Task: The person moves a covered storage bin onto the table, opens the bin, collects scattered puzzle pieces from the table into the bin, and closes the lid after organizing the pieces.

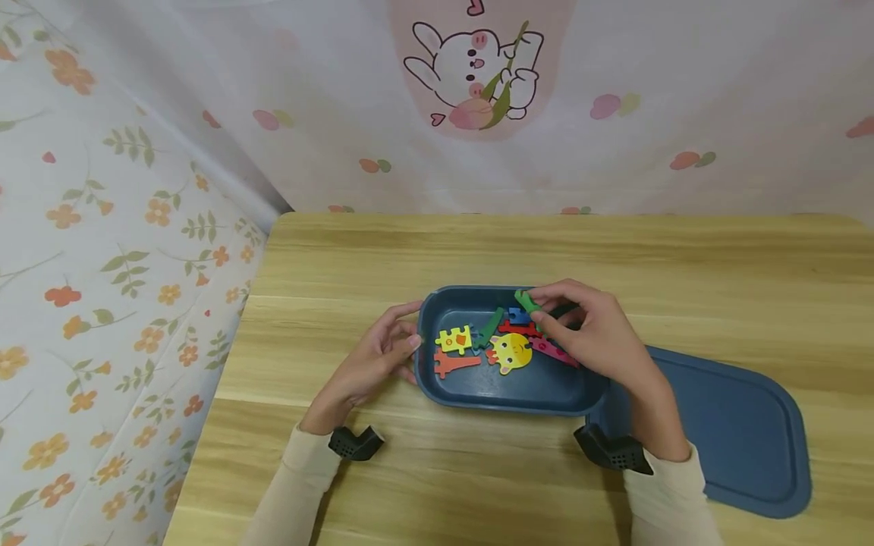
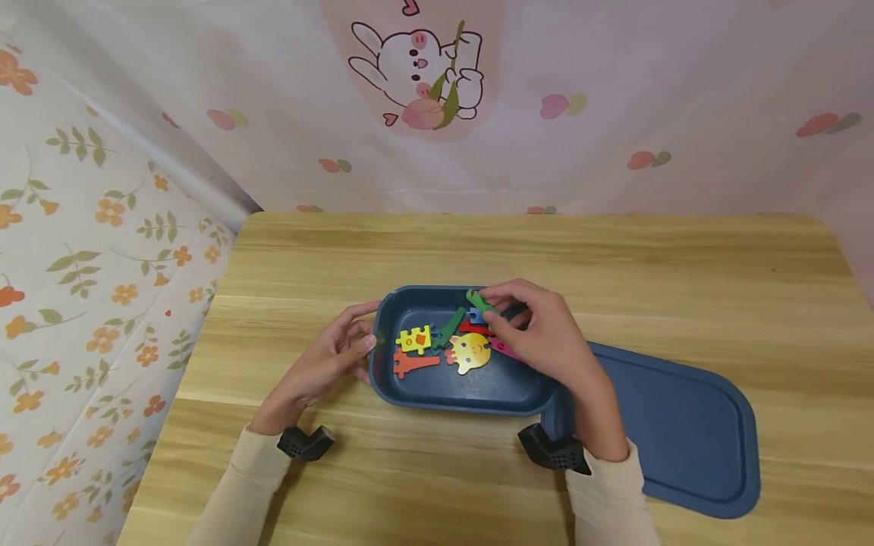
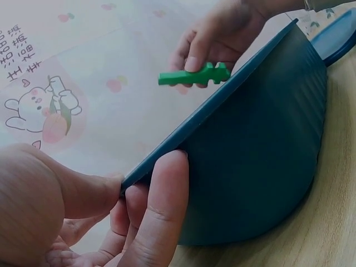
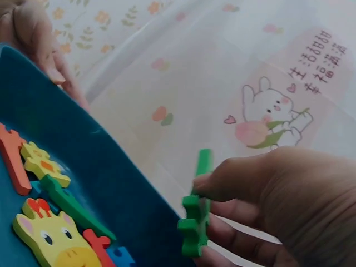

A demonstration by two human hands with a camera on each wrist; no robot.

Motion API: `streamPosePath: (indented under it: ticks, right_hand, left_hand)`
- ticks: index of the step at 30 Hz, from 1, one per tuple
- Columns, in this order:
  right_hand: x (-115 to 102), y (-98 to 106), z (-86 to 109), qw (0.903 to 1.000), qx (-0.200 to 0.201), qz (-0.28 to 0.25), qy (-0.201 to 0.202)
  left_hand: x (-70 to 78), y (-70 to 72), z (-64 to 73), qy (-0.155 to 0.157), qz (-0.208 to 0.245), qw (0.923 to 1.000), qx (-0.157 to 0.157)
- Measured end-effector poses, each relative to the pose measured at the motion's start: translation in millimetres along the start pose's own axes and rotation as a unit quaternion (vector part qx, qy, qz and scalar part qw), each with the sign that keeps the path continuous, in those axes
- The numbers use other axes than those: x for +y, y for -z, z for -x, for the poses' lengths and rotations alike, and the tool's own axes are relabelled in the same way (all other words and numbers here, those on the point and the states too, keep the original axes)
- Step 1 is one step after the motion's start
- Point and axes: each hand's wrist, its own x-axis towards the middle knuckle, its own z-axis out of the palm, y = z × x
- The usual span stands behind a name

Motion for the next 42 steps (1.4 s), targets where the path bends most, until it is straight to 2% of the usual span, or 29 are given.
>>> streamPosePath:
  ticks: [4, 7, 13, 20, 33, 42]
  right_hand:
    - [-2, -7, -0.3, 0.999, -0.044, 0.001, -0.009]
    - [-4, -11, -1.9, 0.9986, -0.053, -0.005, -0.006]
    - [-4, -10, -5.6, 0.9998, -0.007, 0.014, 0.014]
    - [-7, -9, -3.1, 0.9996, 0.013, 0.017, 0.015]
    - [-7, -6, 13.8, 0.9972, 0.055, 0.037, 0.035]
    - [4, 8, 35.9, 0.9945, 0.091, 0.047, 0.02]
  left_hand:
    - [-2.6, 0.8, 4.2, 0.005, -0.003, 1.0, 0.002]
    - [-2.8, 1.6, 5.7, 0.006, -0.006, 1.0, 0.005]
    - [0.5, 0.9, 0.0, -0.001, -0.006, 1.0, 0.001]
    - [-0.7, 1.8, -1.9, -0.005, -0.01, 0.9999, -0.003]
    - [5.3, -3.3, -0.6, 0.004, -0.011, 0.9998, 0.018]
    - [7.2, -4.9, 1.1, 0.011, -0.012, 0.9996, 0.022]
